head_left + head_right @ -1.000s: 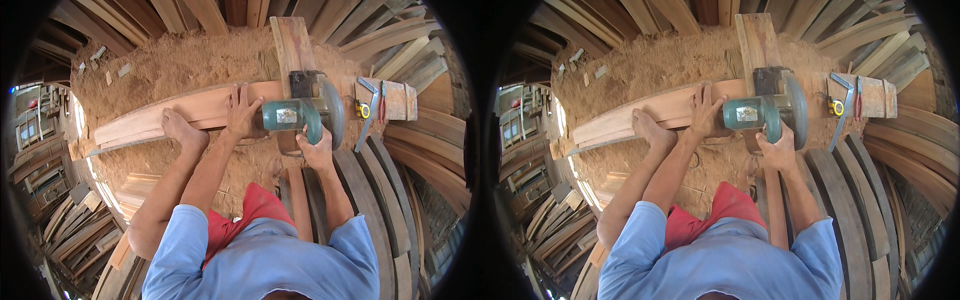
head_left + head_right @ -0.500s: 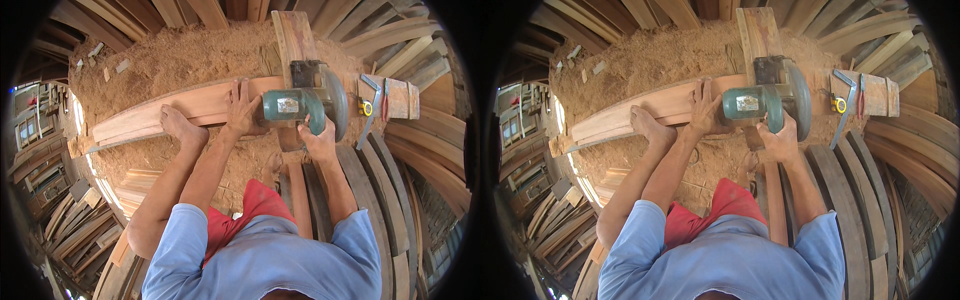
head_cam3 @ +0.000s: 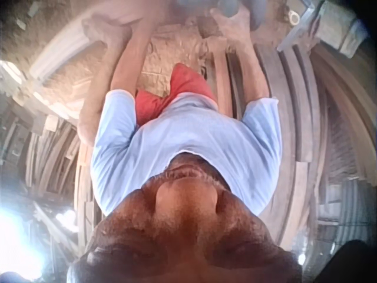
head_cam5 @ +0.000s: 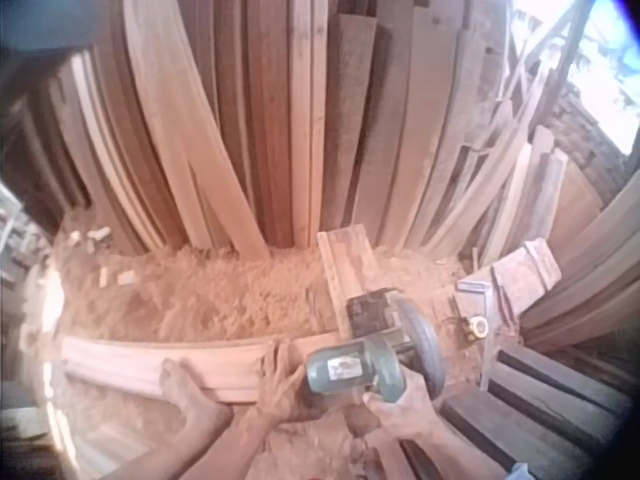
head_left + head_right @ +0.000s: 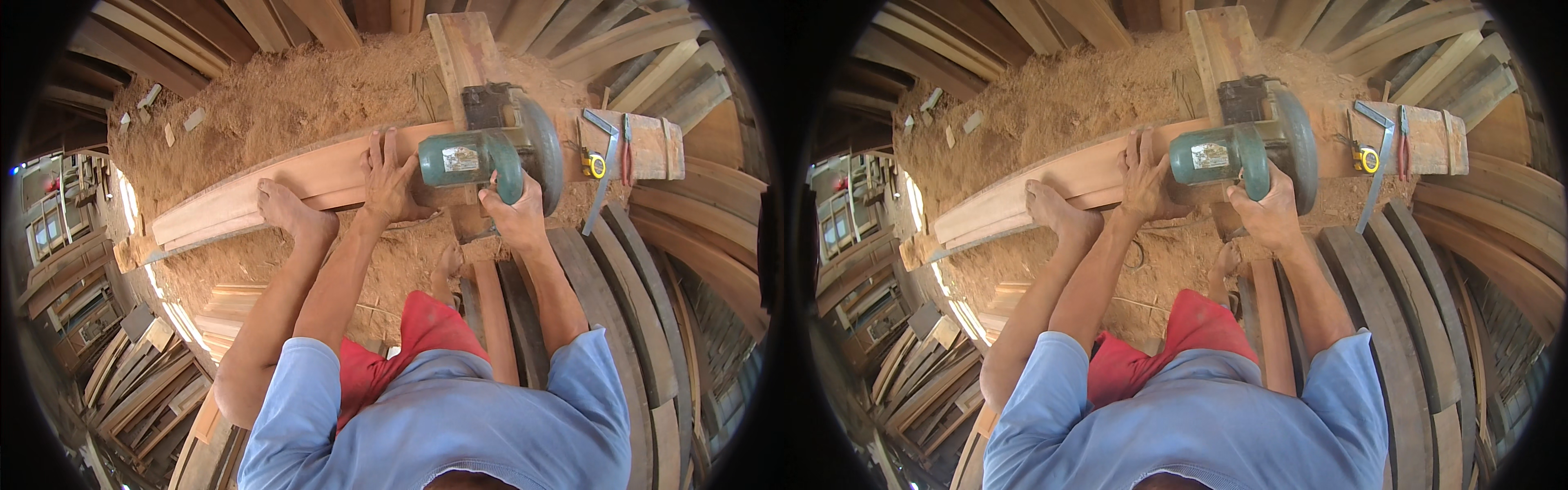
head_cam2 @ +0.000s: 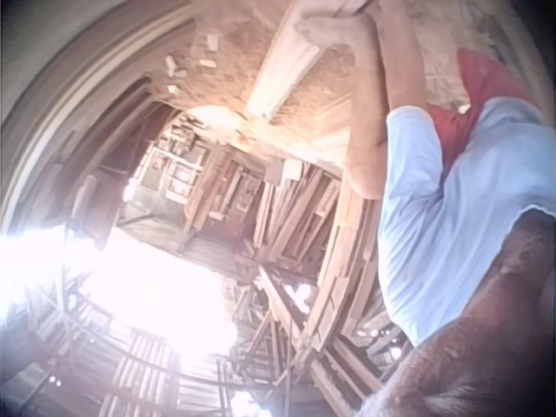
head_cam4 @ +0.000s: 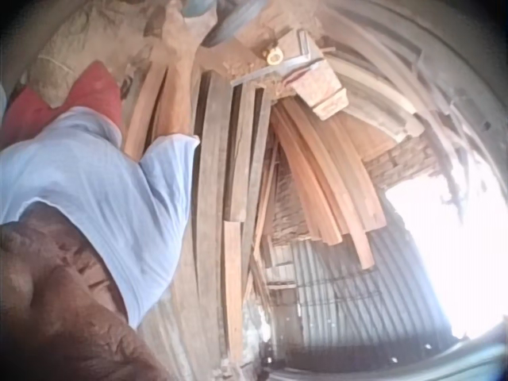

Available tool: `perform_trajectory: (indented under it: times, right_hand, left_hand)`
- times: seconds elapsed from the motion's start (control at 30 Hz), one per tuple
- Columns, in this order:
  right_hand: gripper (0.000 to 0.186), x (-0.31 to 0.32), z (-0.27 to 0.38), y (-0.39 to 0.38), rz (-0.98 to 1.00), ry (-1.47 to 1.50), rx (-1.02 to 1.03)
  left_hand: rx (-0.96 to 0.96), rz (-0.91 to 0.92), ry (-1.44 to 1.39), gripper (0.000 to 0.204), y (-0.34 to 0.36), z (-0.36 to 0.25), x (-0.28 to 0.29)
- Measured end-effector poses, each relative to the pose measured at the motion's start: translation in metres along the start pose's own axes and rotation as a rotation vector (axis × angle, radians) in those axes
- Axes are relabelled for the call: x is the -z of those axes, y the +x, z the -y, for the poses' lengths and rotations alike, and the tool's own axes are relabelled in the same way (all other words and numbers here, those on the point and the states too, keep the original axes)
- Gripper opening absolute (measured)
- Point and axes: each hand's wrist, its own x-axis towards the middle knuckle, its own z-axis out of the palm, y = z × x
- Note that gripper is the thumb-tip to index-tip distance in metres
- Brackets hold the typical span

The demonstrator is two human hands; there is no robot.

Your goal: The person selects a wooden plank from a stack, measures it with a tape measure, and marks it with a pencil. They then use a circular saw to cut the plank at the marked line. The person repeats the measuring and marking process on the cut plank.

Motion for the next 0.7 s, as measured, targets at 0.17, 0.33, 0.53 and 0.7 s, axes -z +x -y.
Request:
perform_trajectory:
  times: [0.17, 0.33, 0.53, 0.7]
  right_hand:
    - [0.020, -0.001, 0.012, 0.003, 0.010, -0.030, 0.004]
    - [0.020, -0.002, 0.019, 0.009, 0.013, -0.014, -0.008]
    - [0.023, -0.001, 0.020, 0.019, 0.031, -0.002, -0.001]
    - [0.031, -0.001, 0.027, 0.028, 0.020, -0.071, 0.077]
  left_hand:
    - [-0.017, -0.031, -0.010, 0.119, -0.001, 0.003, -0.005]
    - [-0.015, -0.052, -0.021, 0.106, -0.001, 0.001, -0.006]
    - [0.043, 0.060, 0.010, 0.120, 0.001, -0.003, 0.001]
    - [0.057, 0.055, 0.012, 0.121, 0.000, -0.006, 0.002]
